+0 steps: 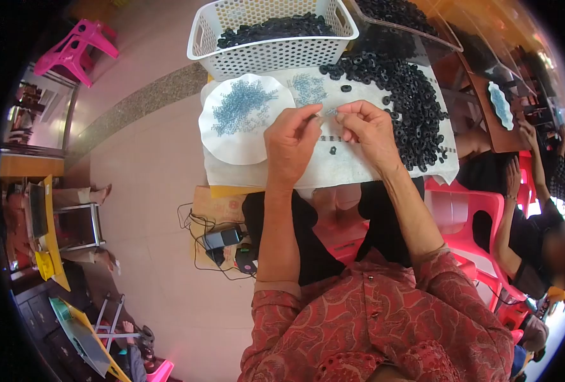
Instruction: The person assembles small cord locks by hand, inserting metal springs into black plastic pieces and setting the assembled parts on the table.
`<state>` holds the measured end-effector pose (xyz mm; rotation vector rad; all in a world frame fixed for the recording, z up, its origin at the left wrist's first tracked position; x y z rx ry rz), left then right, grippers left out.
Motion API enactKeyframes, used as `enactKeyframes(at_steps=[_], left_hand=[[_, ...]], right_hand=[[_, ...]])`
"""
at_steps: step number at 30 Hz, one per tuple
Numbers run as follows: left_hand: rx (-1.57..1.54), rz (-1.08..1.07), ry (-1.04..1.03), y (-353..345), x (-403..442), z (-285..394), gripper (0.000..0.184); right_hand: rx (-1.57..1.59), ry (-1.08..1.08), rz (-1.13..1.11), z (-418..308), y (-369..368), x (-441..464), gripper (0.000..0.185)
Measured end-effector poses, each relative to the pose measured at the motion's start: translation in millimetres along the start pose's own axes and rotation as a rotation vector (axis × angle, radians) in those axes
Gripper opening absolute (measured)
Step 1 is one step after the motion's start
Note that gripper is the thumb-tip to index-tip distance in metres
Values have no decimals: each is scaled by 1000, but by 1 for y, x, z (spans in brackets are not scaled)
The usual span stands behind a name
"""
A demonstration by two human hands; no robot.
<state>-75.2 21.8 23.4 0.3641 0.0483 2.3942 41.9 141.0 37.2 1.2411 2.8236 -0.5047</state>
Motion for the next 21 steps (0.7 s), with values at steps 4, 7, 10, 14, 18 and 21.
enactKeyframes(at_steps=[4,7,10,14,18,21], left_hand=[[249,-20,-168,-3,-1,8,25],[288,-9,-208,-3,-1,10,26],[313,-1,-229,-5,-1,9,25],[293,-17,-242,-8,-1,13,20],[331,8,-290,-11,-1,9,16],[307,19,-243,-15,-2,5,11]], right_hand=[[86,-15,-13,1,0,-1,12],[105,-34,-8,2,-2,-3,11],[114,-50,-6,2,-2,-4,11],[195,-101,9,1,-2,-3,10],[195,-105,-15,-1,-2,-4,10],[66,-59,-40,-1,-3,-7,7]])
Point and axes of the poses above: each hand's wrist, its own x-axis towards the middle knuckle, its own y-axis out of the back of the hand, z = x × y, the point moved 4 cm from there along x, towards the middle knuckle, and after that the axes turned 15 degrees about x, right-handed, at the moved point
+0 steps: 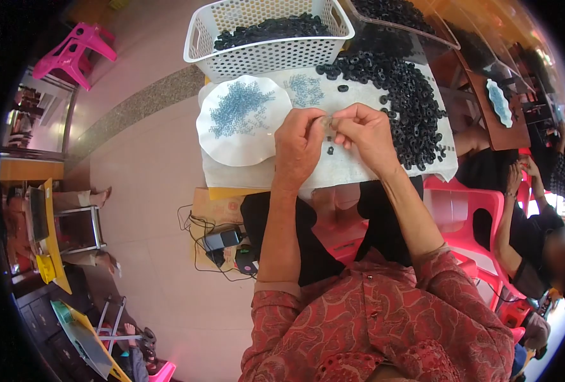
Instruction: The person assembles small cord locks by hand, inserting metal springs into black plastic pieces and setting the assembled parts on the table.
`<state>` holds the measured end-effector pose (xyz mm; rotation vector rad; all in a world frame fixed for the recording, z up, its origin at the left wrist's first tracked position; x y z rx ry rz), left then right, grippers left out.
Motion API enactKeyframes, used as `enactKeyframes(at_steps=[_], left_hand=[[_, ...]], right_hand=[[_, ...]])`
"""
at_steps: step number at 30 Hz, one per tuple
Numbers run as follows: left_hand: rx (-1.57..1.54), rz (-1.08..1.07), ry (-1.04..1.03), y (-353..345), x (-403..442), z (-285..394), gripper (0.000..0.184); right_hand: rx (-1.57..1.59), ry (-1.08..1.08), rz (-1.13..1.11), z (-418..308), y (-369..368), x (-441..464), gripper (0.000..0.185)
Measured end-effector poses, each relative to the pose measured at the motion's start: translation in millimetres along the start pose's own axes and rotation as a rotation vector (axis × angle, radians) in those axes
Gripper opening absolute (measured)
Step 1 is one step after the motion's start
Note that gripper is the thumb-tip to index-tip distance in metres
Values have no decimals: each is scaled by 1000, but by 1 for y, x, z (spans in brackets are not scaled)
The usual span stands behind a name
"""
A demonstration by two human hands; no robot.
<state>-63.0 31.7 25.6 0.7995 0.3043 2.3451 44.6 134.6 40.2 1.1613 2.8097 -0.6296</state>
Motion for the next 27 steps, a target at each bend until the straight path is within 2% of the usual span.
enactKeyframes(at_steps=[2,3,5,9,11,12,14,18,20,23,27], left_hand=[[-173,-67,205,-4,-3,-7,10],[-173,-68,204,-2,-2,-5,10],[-397,-101,368,-2,-3,-6,11],[-394,-129,441,-4,-4,-9,11],[-208,-116,356,-8,-5,-10,11],[-209,-117,355,-13,-6,-15,11],[124,-23,95,-16,-6,-17,14],[153,23,44,-17,-6,-10,14],[-292,-138,368,-23,-9,-16,18],[-458,-211,449,-20,-6,-9,18],[-530,-220,493,-17,-6,-10,17]], right_hand=[[-210,193,-10,-1,-1,-4,8],[-209,194,-10,3,1,-3,8],[-345,377,-10,5,5,-3,8],[-127,209,29,-1,7,-2,10],[-80,109,27,-1,13,2,12],[-80,111,28,-1,16,3,12],[-24,24,24,4,20,6,13],[131,7,21,11,22,6,12],[201,-21,-13,13,22,5,11],[157,27,-47,15,21,5,10],[102,74,-42,12,14,-1,10]])
Point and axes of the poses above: each hand's wrist, its own x-axis towards the middle knuckle, its own y-axis out of the back of the hand, z = x × y, the point moved 4 cm from there along x, towards the middle knuckle, and after that the axes turned 15 degrees about x, right-handed, at the moved point
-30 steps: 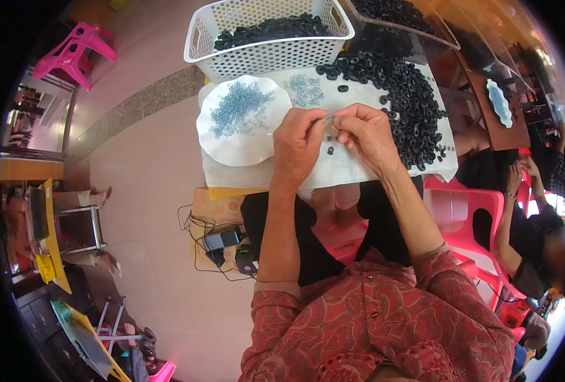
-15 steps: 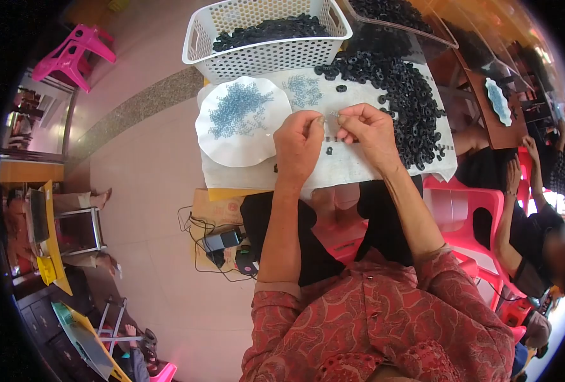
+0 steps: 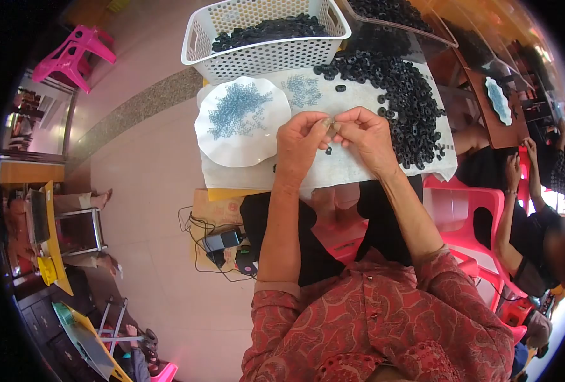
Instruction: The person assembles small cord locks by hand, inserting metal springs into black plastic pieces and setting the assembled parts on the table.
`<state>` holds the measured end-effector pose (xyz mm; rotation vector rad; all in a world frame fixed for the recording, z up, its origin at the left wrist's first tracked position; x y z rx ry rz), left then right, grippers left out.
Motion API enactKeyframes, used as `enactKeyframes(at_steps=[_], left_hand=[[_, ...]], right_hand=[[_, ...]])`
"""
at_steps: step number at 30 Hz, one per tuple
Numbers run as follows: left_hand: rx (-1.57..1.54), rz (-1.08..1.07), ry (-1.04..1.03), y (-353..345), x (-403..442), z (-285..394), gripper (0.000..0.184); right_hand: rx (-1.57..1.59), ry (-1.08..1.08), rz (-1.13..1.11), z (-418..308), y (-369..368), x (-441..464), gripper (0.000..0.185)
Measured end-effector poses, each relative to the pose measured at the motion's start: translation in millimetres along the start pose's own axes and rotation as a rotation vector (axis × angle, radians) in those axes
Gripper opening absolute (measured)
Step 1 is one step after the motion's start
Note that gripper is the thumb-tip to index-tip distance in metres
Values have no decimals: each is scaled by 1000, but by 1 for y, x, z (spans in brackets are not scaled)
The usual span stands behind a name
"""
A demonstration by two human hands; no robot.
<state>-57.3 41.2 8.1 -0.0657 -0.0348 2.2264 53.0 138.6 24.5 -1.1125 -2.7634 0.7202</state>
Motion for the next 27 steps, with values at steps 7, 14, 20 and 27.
enactKeyframes(at_steps=[7,14,20,27], left_hand=[[-54,-41,39,-2,0,-3,17],[-58,-40,50,-1,0,-2,20],[-56,-50,47,0,0,-1,20],[-95,-78,32,0,0,-4,20]], right_hand=[[-237,202,15,0,0,-3,9],[-229,217,18,-4,-7,-7,10],[-226,128,-41,1,-2,-5,13],[-152,107,-20,0,-2,-4,13]])
Point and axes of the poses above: each hand's wrist, its own x-axis towards the middle knuckle, its own y-axis out of the back of the hand, z = x × y, the point moved 4 cm from there along x, towards the middle knuckle, and after that the axes turned 15 degrees about x, right-handed, at the moved point
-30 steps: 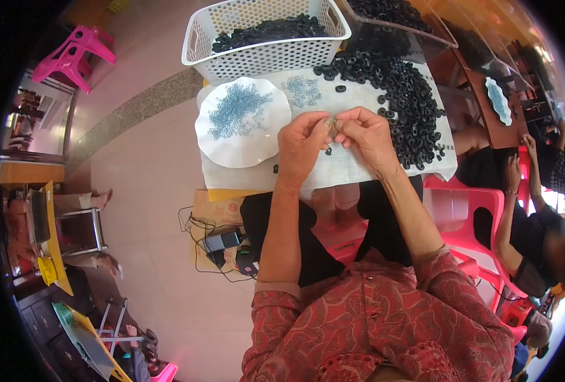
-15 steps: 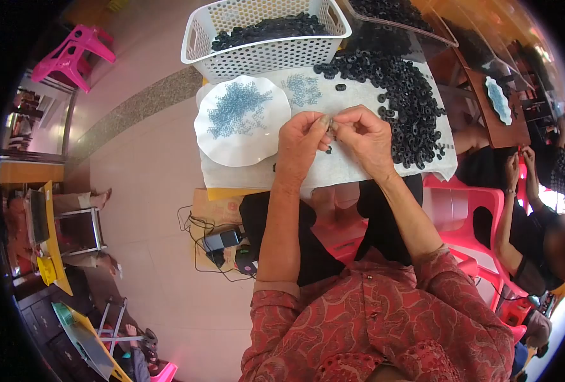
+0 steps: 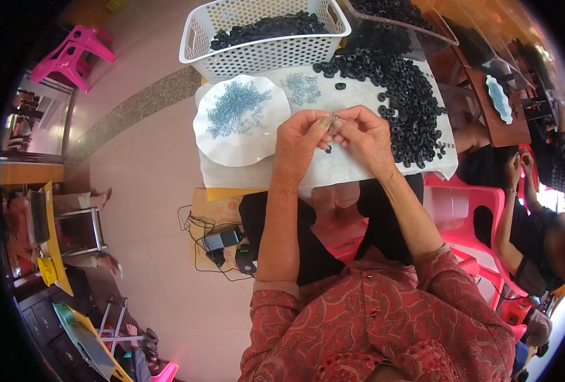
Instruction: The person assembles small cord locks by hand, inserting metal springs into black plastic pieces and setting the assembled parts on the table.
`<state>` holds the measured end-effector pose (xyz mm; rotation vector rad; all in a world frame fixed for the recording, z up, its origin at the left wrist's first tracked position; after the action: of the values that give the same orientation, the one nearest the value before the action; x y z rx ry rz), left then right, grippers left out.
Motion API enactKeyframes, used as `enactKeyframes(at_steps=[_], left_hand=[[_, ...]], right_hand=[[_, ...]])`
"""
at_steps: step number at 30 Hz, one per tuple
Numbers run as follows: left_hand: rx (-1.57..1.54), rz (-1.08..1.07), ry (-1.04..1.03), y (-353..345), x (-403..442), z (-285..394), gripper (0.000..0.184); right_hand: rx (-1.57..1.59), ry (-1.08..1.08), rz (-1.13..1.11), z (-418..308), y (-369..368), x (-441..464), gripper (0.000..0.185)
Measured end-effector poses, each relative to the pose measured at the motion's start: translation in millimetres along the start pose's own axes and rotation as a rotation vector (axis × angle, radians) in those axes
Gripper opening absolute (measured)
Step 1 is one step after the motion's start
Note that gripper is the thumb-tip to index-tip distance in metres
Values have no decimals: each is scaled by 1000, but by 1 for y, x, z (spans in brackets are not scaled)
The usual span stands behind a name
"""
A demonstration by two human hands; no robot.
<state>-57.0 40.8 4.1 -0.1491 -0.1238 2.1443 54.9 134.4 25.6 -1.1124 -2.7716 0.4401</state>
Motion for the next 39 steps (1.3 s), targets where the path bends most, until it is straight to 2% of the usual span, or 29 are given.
enactKeyframes(at_steps=[5,14,18,20,21,23,25,27,28,30,35,37,39], left_hand=[[-30,-50,-60,-2,0,5,18],[69,-11,-51,-1,0,3,15],[62,-30,-24,-1,-1,3,16],[55,-60,18,-2,-2,5,14],[55,-61,17,-2,-2,4,14],[2,-91,42,-1,-2,1,16],[1,-103,71,0,-2,0,16],[1,-114,101,0,-2,-1,17],[-26,-122,95,-1,-2,-2,17],[-51,-132,90,-3,-1,-4,17],[-19,-65,95,3,0,-5,24],[-11,-85,94,4,0,-5,24],[-3,-106,90,4,1,-5,25]], right_hand=[[84,-43,29,1,4,3,12],[93,-107,-1,5,7,3,12],[40,-57,-8,5,2,1,9],[-388,341,-56,-6,-4,-3,6],[-389,342,-55,-9,-5,-4,6],[-744,632,-133,-22,-17,-10,5],[-711,608,-123,-20,-16,-11,7],[-299,206,-7,-4,-4,-5,8],[-299,206,-7,-5,-5,-3,8],[-105,37,36,-1,-4,1,10],[-24,-15,-31,0,-5,7,11],[-48,7,-55,-5,-6,7,11],[68,-41,-44,-8,-6,8,10]])
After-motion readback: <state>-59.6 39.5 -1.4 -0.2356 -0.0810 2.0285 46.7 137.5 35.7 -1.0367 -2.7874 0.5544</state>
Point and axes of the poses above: each hand's wrist, its own x-axis towards the middle knuckle, its own y-axis out of the back of the hand, z = x × y, the point moved 4 cm from there along x, towards the middle knuckle, and after that the axes turned 15 degrees about x, right-handed, at the moved point
